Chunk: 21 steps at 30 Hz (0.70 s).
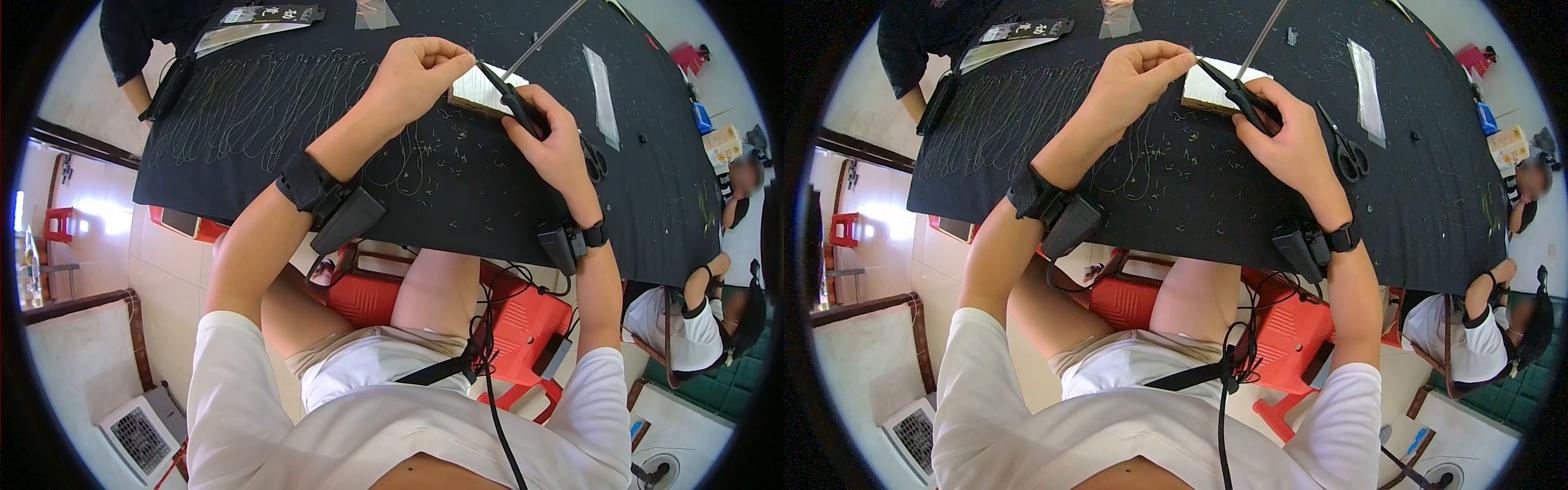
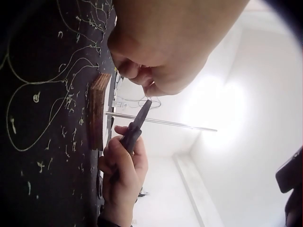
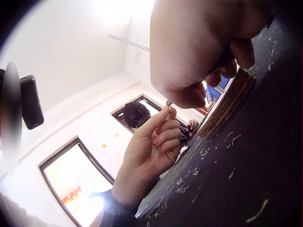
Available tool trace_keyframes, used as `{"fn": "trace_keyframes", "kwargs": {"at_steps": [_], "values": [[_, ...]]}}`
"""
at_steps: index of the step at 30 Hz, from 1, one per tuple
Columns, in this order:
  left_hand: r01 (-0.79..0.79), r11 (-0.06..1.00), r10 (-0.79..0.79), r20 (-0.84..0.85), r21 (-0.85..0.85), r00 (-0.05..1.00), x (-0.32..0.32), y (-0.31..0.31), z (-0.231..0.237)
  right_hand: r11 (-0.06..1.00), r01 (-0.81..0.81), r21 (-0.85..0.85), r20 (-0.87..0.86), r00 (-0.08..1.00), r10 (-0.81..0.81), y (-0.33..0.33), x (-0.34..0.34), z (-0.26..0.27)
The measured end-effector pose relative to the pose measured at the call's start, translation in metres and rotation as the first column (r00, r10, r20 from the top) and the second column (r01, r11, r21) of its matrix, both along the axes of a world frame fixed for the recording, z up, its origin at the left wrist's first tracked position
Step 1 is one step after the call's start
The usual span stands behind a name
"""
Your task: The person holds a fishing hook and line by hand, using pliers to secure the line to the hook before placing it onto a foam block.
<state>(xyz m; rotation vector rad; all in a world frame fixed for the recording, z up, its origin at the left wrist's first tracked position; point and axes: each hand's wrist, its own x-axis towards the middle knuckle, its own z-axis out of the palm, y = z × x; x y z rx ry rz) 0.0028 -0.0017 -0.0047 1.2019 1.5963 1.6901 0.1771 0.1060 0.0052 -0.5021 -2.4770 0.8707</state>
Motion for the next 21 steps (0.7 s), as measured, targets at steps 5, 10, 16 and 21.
{"fn": "trace_keyframes", "kwargs": {"at_steps": [5,10,16,21], "values": [[-0.011,1.0,0.011,-0.017,0.025,1.0,-0.0019,-0.0003,-0.0001,1.0,-0.01,0.003,-0.025,1.0,0.01,0.0007,-0.0008,-0.0021],[0.031,0.999,-0.031,-0.002,0.012,1.0,-0.0016,0.0001,-0.0003,1.0,-0.009,0.006,-0.026,1.0,0.009,-0.0009,-0.0008,0.0001],[-0.008,1.0,0.007,0.005,0.028,1.0,-0.0007,0.0,0.0002,1.0,-0.002,0.009,-0.003,1.0,0.002,-0.0004,-0.0001,0.0005],[0.013,1.0,-0.014,0.022,0.017,1.0,-0.0004,-0.0003,0.0009,1.0,-0.005,-0.001,0.0,1.0,0.005,-0.001,-0.0003,0.0016]]}}
